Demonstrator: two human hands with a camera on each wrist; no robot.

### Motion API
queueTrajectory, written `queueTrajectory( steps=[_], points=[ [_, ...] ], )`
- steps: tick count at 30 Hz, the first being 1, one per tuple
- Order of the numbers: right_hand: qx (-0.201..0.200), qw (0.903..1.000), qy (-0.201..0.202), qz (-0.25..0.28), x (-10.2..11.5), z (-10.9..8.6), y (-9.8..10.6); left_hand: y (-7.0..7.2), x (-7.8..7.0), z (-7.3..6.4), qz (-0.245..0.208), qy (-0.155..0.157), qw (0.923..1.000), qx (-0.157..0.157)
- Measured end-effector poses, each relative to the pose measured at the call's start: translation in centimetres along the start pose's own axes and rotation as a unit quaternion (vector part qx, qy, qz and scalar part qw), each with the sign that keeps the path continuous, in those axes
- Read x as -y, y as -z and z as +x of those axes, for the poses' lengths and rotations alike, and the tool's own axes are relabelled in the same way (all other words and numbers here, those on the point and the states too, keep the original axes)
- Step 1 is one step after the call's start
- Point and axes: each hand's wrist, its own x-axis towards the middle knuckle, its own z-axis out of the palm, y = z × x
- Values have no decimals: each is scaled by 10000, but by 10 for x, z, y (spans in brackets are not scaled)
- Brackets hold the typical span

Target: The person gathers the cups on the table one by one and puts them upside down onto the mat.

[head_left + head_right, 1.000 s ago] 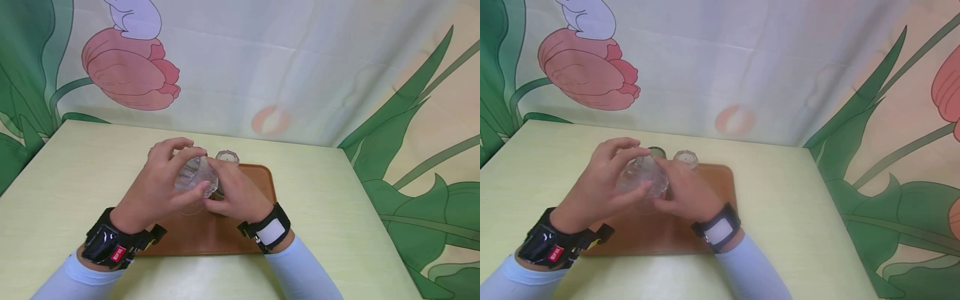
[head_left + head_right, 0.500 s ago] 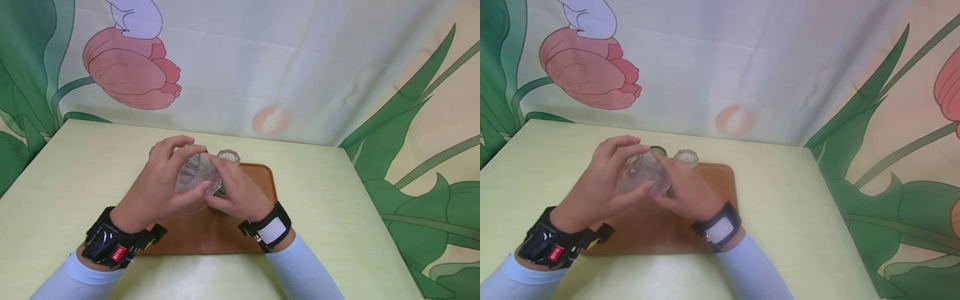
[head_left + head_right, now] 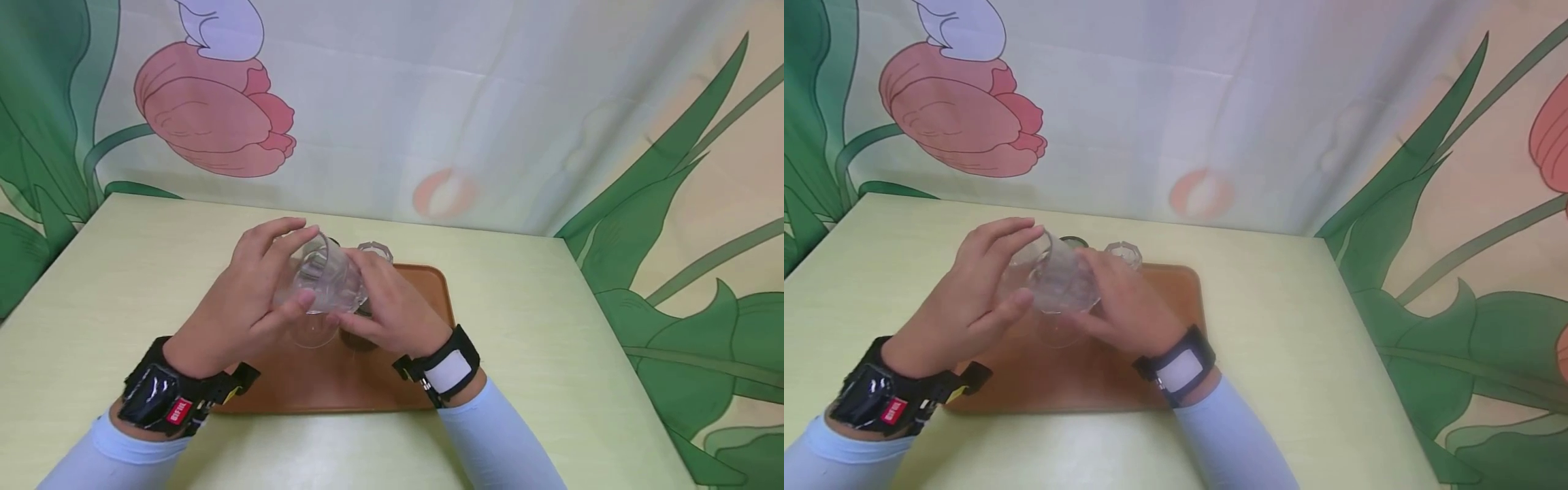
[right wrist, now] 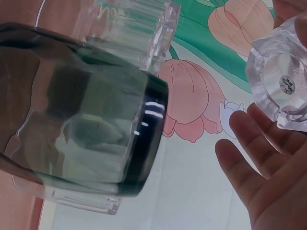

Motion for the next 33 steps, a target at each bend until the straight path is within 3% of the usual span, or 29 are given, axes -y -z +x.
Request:
queueTrajectory(
  steps=[10, 17, 23, 33],
  points=[
    [-141, 9999, -94, 11, -4, 0, 2, 11, 20, -12, 429, 678, 9966, -186],
    [-104, 9998, -159, -34, -6, -1, 2, 18, 34, -13, 973, 1662, 9813, 53],
    [-87, 9998, -200, 10, -6, -2, 2, 19, 53, -11, 1434, 2047, 9664, 594],
    [-64, 9998, -184, 64, -7, -1, 1, 11, 92, -29, 1325, 2820, 9326, 1820]
  ],
)
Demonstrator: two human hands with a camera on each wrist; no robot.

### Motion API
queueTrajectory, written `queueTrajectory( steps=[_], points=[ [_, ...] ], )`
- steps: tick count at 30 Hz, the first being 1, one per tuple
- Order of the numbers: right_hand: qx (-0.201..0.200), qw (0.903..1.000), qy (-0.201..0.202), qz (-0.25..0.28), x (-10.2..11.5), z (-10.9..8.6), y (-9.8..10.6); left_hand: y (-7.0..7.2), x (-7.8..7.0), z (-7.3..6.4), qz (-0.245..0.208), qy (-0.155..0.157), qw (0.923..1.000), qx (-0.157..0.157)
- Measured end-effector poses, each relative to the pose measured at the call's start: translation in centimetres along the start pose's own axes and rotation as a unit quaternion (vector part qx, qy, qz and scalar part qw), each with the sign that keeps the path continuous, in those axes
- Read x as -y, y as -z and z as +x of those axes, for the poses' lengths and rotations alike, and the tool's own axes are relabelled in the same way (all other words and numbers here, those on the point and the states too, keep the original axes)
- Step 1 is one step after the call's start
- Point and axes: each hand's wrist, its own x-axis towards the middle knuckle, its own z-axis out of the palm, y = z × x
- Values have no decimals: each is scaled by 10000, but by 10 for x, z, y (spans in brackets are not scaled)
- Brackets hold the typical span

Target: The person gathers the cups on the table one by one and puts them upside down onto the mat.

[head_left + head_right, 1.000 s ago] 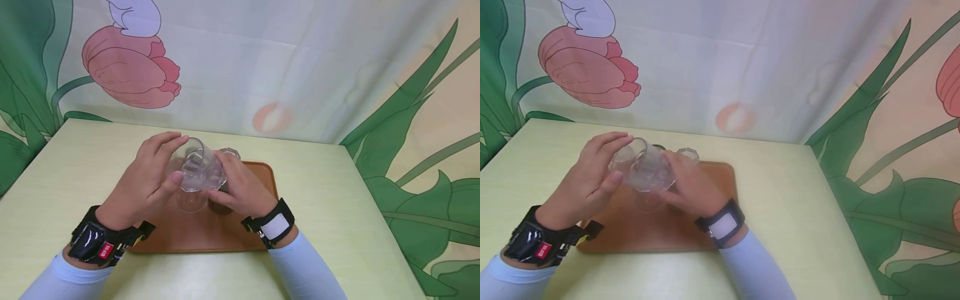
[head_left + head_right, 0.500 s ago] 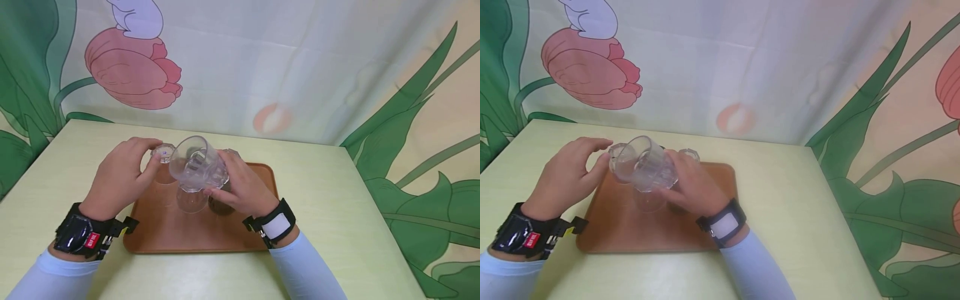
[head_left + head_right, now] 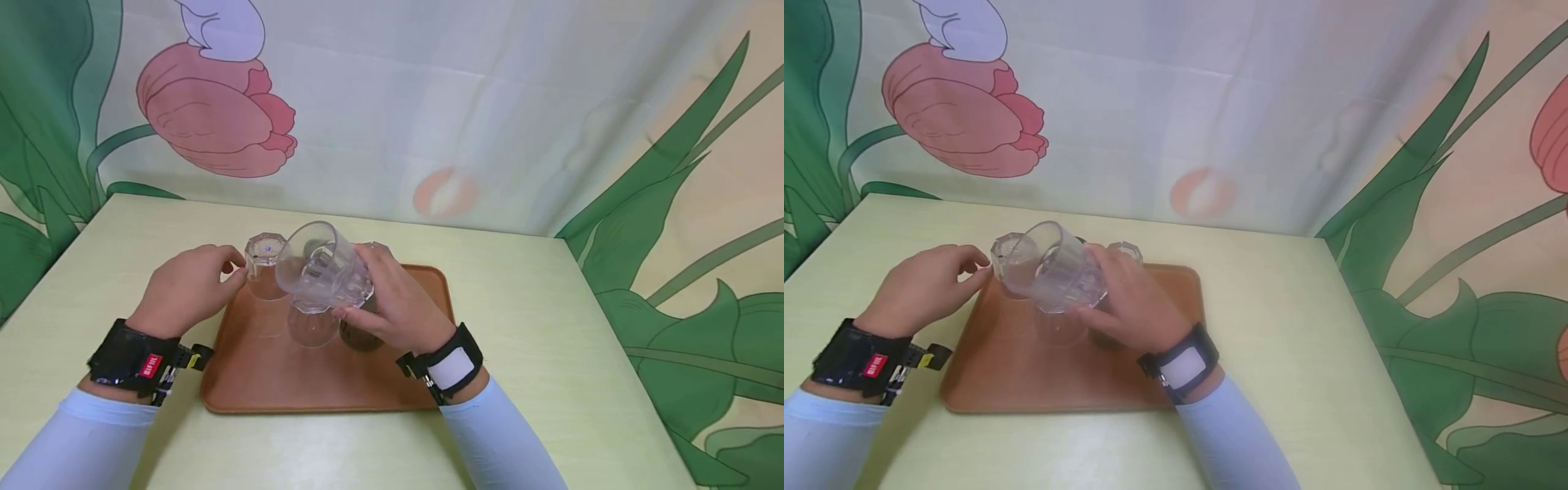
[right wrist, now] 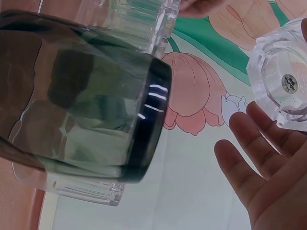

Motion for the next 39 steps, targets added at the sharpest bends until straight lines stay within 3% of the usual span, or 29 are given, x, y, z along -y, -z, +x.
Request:
queueTrajectory(
  steps=[7, 12, 24, 32, 39],
  points=[
    [114, 9999, -40, -16, 1, 0, 0, -17, 24, 10, 12, 4, 9974, 717],
    [234, 9997, -12, -54, 1, 1, -2, -25, 31, 18, -124, 116, 9963, 840],
    [256, 9996, -5, -82, 0, 2, -4, -42, 39, 16, -22, 96, 9946, 1035],
    [297, 9995, -55, -88, 1, 1, -4, -45, 42, 17, 201, 52, 9917, 1272],
    [278, 9995, -35, -120, 2, 1, -5, -44, 45, 18, 49, 238, 9883, 1504]
  ],
)
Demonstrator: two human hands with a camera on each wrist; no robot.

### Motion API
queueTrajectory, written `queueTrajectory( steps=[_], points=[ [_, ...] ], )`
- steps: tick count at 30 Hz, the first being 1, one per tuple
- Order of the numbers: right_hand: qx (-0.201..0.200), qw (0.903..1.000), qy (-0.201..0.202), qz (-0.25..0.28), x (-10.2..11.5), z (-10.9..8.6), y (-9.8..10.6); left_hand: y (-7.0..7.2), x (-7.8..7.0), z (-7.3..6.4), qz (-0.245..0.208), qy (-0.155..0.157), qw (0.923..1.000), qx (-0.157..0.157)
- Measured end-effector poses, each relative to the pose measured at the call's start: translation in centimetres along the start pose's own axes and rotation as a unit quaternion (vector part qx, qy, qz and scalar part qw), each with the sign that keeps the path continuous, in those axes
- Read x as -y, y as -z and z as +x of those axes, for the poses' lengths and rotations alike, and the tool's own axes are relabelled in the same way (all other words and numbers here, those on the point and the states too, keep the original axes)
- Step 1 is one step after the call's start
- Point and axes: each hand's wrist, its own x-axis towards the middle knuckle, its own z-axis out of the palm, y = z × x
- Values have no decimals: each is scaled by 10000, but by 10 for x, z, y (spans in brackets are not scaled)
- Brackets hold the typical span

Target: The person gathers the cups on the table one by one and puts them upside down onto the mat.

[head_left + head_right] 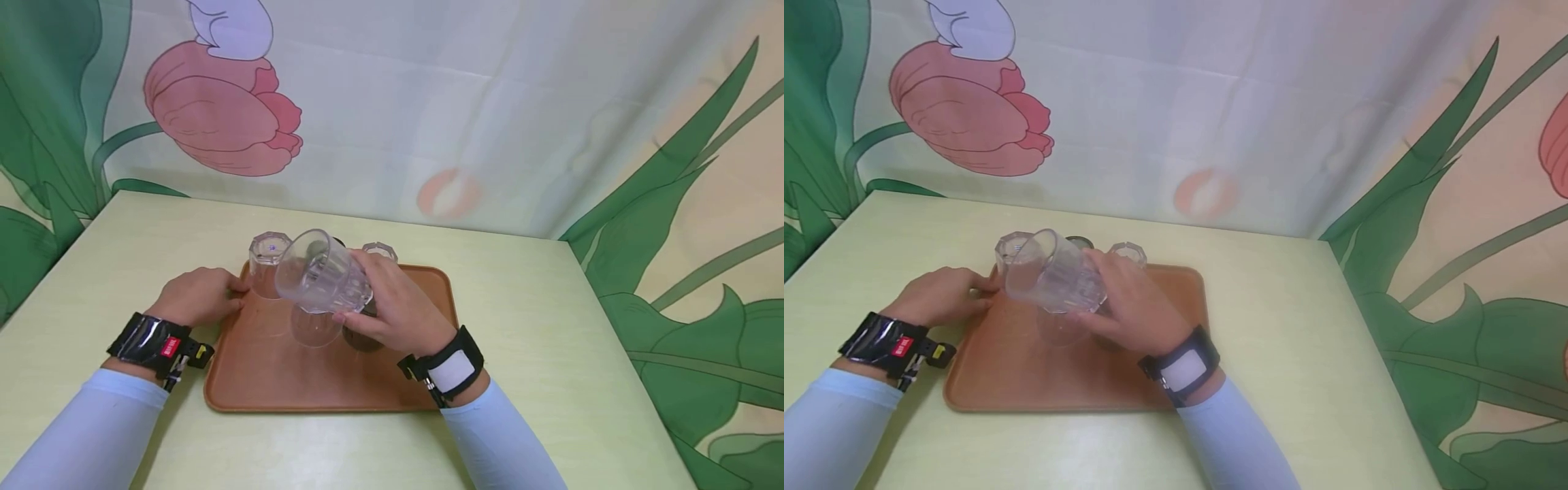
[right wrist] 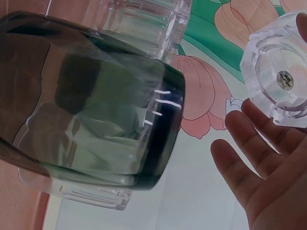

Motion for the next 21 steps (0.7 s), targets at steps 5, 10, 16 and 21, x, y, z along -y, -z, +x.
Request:
queueTrajectory(
  steps=[5, 10, 16, 21],
  points=[
    [16, 9999, 26, -151, -1, -1, -1, 1, 2, 1, -131, 113, 9998, 62],
    [94, 9995, 35, -287, -1, 0, -1, 1, 3, 1, -106, 125, 9998, 64],
    [93, 9993, 122, -329, 0, 3, 0, 2, 4, 3, -59, 72, 9998, 158],
    [195, 9985, 315, -398, 1, 14, 1, 1, 6, 2, -76, 34, 9999, 113]
  ],
)
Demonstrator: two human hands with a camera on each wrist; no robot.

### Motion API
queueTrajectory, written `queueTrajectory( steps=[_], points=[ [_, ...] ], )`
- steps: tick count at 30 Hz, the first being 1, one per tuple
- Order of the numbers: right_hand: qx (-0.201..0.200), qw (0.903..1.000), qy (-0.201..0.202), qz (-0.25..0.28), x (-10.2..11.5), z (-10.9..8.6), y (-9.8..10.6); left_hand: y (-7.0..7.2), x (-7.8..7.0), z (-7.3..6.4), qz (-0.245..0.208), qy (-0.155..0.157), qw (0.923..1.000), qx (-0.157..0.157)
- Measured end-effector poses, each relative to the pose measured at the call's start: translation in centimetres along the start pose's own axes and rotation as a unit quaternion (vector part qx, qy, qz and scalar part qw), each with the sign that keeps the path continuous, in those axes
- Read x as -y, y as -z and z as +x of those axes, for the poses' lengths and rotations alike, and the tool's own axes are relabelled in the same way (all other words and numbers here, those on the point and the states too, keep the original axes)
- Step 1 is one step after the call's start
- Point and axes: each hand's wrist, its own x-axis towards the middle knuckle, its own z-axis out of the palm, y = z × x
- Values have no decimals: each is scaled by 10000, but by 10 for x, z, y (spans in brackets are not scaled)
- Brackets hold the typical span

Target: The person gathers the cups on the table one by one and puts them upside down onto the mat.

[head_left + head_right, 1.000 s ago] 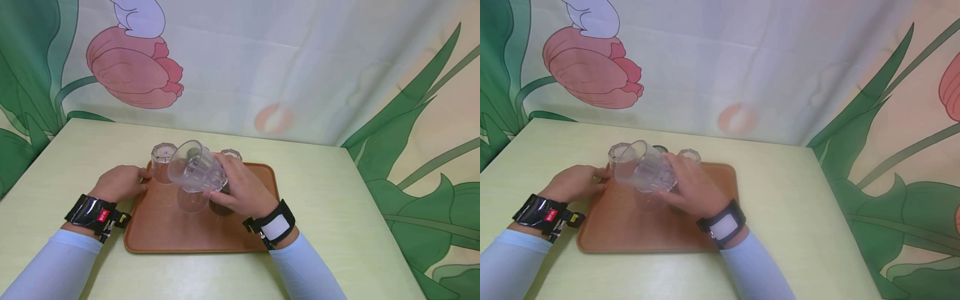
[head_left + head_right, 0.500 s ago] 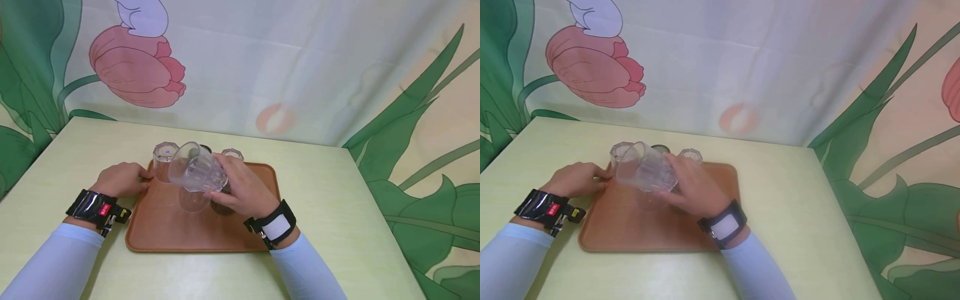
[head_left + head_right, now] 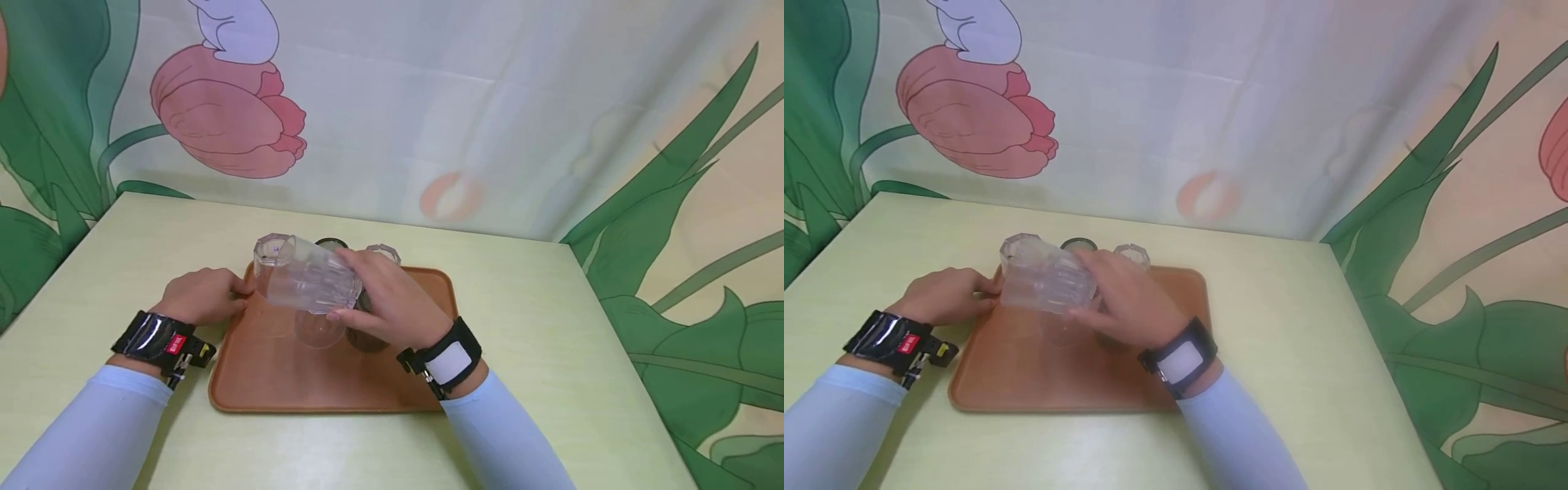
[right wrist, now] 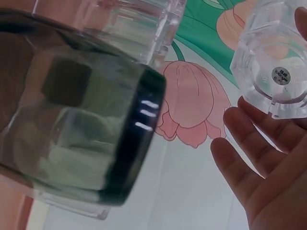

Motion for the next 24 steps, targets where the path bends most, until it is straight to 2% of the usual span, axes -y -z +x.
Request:
queueTrajectory(
  steps=[4, 8, 13, 18, 24],
  points=[
    [89, 9998, 166, 11, 1, 12, 3, 1, 2, -1, 30, -47, 10000, -77],
    [241, 9995, 185, -14, 3, 22, 3, 3, 2, 0, 38, -78, 10000, -14],
    [511, 9986, -81, -45, 8, 34, 4, 4, -1, 0, 149, -153, 9998, 44],
    [987, 9946, -291, -152, 12, 46, 0, 7, -3, -4, 210, -58, 9998, -8],
    [1316, 9905, -81, -393, 13, 60, -9, 9, -4, -7, 331, -88, 9994, 34]
  ],
)
